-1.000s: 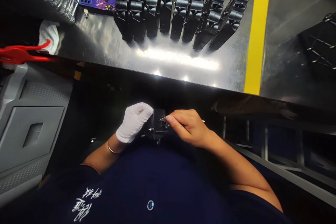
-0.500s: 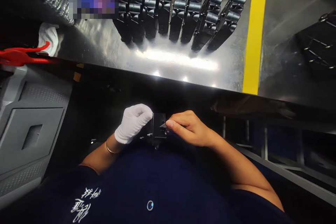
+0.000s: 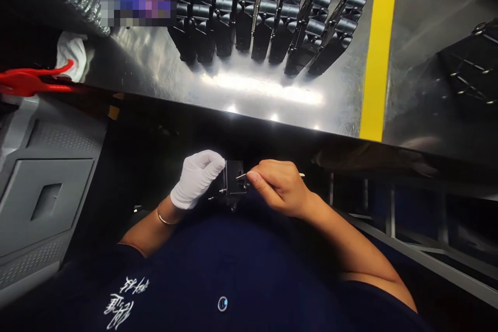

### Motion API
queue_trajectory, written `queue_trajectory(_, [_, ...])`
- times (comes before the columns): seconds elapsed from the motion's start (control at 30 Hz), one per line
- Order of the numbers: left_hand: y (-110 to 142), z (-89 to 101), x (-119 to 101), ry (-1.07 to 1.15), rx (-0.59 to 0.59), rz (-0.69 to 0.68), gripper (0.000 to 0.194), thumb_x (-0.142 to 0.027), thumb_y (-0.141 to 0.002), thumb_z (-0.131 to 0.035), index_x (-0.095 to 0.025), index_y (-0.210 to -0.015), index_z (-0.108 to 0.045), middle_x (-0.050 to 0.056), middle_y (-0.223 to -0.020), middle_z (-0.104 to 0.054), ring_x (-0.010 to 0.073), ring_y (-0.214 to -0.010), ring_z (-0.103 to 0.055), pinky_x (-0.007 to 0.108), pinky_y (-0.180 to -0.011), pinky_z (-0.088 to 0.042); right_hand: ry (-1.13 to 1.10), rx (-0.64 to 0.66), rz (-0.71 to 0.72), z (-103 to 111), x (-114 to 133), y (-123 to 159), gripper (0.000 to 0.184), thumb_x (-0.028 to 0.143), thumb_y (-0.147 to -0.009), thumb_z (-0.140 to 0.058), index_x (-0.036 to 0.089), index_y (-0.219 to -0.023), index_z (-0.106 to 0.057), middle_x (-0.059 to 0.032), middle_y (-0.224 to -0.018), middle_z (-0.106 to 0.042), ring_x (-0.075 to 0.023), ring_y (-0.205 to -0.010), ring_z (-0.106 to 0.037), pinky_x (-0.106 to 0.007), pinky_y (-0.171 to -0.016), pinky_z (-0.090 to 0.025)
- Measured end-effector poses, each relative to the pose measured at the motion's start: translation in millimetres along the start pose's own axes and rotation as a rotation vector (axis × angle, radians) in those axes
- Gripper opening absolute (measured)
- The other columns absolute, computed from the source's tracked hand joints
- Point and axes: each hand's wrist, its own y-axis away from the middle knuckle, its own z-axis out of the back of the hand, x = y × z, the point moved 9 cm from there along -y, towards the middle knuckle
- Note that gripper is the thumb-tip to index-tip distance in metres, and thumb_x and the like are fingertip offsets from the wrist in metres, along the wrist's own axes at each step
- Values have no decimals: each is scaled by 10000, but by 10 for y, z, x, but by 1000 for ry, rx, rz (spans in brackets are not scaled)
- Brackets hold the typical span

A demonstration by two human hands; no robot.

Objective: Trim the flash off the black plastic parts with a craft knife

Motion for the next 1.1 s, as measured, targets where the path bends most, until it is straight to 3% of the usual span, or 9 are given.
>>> queue_trajectory(0.37, [26, 30, 35, 2, -45, 11, 442, -562, -728, -733, -162, -582, -614, -14, -546, -557, 99, -535, -490, 238, -522, -410, -113, 63, -75, -51, -87, 12, 302, 129, -994, -471, 171, -697, -508, 27, -586, -435, -91, -497, -393, -231, -494, -312])
queue_trajectory(0.5, [39, -40, -47, -14, 46, -42, 419, -541, -735, -740, -161, -595, -632, -6, -552, -581, 99, -515, -501, 239, -516, -412, -453, 313, -103, -169, -75, 47, 384, 218, -1043, -431, 171, -671, -511, 28, -566, -429, -92, -492, -410, -230, -503, -327])
queue_trajectory(0.57, [26, -24, -117, -32, 56, -108, 417, -534, -748, -732, -161, -591, -632, 0, -550, -588, 103, -513, -512, 243, -520, -420, -532, 355, -73, -150, -28, 57, 377, 250, -1062, -402, 162, -735, -569, 15, -578, -465, -104, -519, -452, -236, -531, -354])
queue_trajectory(0.7, [-1, 19, -211, -104, 56, -206, 409, -512, -786, -703, -163, -583, -636, 18, -561, -619, 114, -520, -536, 248, -529, -442, -244, 214, -3, -37, 7, 6, 313, 351, -1054, -451, 150, -861, -593, -6, -655, -504, -116, -563, -452, -245, -537, -337])
queue_trajectory(0.8, [-1, -15, -224, -131, 89, -221, 384, -482, -789, -710, -166, -579, -649, 25, -570, -640, 113, -517, -546, 243, -532, -450, -70, 217, 38, -102, 43, -10, 387, 486, -998, -546, 162, -787, -549, 15, -636, -439, -117, -553, -401, -249, -516, -301])
queue_trajectory(0.9, [3, -23, -197, -144, 75, -195, 399, -504, -782, -708, -168, -577, -649, 24, -566, -639, 113, -515, -538, 247, -534, -452, -10, 227, 36, -147, 29, -7, 448, 480, -997, -551, 186, -673, -455, 32, -609, -370, -115, -545, -355, -254, -508, -269])
queue_trajectory(1.1, [4, 5, -103, -111, 18, -147, 419, -532, -782, -695, -163, -594, -631, 6, -553, -602, 106, -520, -507, 244, -525, -431, 109, 203, 23, -125, -4, 23, 492, 474, -1005, -542, 196, -630, -385, 36, -602, -334, -113, -533, -330, -263, -500, -243])
